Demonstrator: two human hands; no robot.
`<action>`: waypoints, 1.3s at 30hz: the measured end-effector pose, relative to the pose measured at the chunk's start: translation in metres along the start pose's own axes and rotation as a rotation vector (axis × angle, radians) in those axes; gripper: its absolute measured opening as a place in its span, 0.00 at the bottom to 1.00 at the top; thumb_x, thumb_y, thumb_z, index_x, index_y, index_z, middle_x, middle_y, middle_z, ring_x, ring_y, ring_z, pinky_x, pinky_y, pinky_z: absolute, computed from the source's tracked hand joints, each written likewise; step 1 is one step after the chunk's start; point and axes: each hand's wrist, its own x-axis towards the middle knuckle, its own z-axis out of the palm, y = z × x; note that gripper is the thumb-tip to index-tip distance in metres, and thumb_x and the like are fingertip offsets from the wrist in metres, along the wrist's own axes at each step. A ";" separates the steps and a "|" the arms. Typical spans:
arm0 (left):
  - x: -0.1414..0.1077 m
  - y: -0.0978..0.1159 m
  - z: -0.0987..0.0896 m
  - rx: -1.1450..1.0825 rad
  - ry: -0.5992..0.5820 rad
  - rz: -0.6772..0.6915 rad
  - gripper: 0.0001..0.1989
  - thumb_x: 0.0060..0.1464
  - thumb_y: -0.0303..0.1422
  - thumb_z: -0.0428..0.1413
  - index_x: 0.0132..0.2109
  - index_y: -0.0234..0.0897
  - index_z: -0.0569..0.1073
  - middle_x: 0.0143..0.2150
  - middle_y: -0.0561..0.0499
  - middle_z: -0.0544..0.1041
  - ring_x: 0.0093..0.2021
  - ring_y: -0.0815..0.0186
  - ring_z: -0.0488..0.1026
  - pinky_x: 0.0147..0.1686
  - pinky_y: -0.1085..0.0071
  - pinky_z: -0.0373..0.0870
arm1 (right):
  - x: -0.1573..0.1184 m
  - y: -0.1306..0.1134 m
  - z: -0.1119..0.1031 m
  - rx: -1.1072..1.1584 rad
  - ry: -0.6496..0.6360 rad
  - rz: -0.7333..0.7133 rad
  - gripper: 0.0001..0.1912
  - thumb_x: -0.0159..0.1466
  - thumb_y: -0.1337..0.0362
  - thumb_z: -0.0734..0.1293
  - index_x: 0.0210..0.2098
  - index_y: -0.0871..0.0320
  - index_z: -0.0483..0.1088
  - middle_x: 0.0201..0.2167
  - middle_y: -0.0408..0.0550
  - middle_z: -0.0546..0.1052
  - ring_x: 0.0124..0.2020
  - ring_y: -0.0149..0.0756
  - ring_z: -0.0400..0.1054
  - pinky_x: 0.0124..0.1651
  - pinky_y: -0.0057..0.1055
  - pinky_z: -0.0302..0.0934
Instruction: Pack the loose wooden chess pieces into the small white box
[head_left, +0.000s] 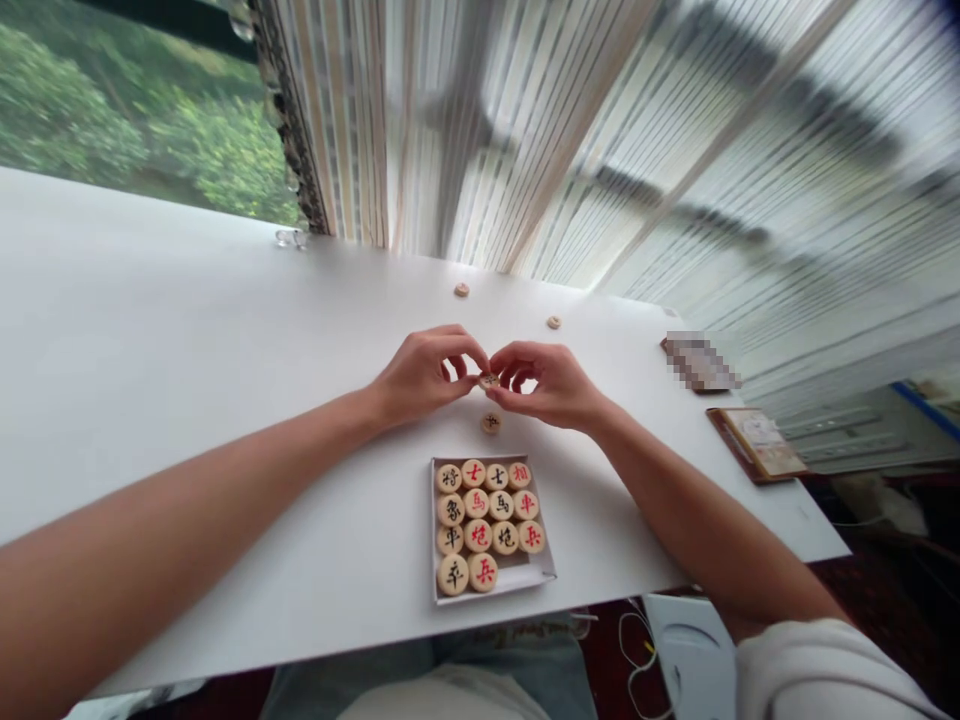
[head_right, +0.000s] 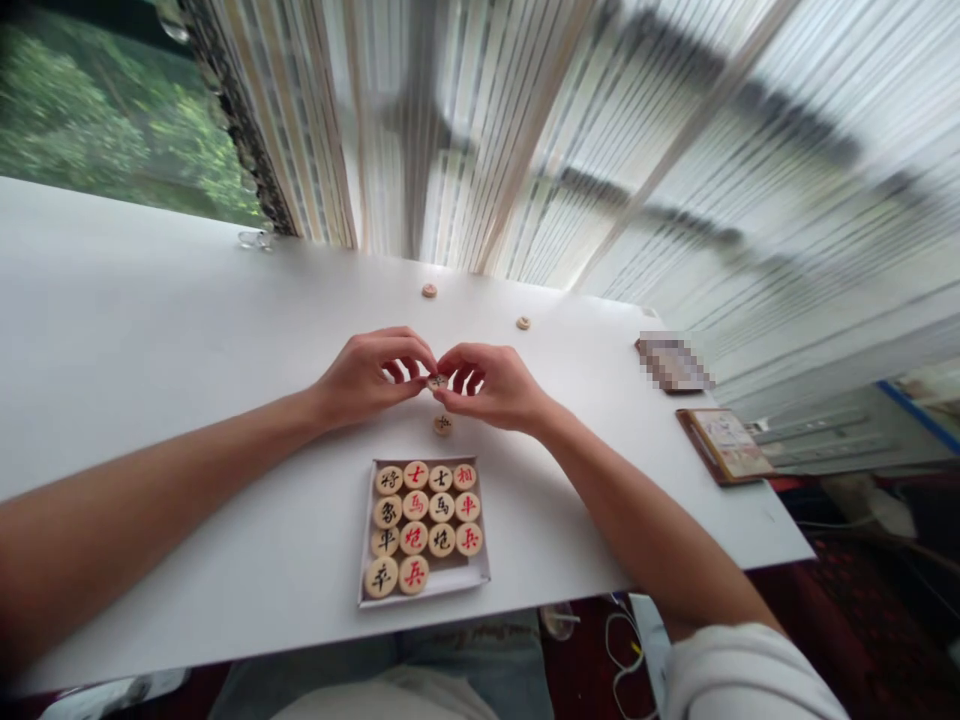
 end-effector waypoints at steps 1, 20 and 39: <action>0.000 0.000 0.000 0.009 0.014 -0.007 0.06 0.55 0.24 0.63 0.41 0.32 0.81 0.41 0.48 0.80 0.33 0.72 0.78 0.29 0.79 0.73 | -0.002 -0.003 -0.002 -0.032 0.003 0.002 0.14 0.60 0.61 0.77 0.41 0.63 0.77 0.34 0.49 0.81 0.31 0.30 0.74 0.33 0.26 0.71; 0.002 -0.003 0.000 0.065 0.069 -0.041 0.09 0.56 0.29 0.60 0.42 0.32 0.82 0.42 0.46 0.83 0.32 0.69 0.79 0.29 0.76 0.74 | -0.133 -0.089 0.015 -0.293 -0.231 -0.003 0.10 0.65 0.63 0.75 0.43 0.58 0.74 0.33 0.42 0.74 0.35 0.26 0.67 0.39 0.23 0.62; 0.002 -0.003 0.001 0.067 0.072 -0.024 0.10 0.56 0.28 0.60 0.43 0.31 0.82 0.41 0.46 0.83 0.31 0.70 0.78 0.28 0.77 0.73 | -0.146 -0.081 0.033 -0.308 -0.174 -0.174 0.03 0.70 0.70 0.71 0.41 0.58 0.78 0.34 0.45 0.77 0.35 0.31 0.66 0.38 0.28 0.62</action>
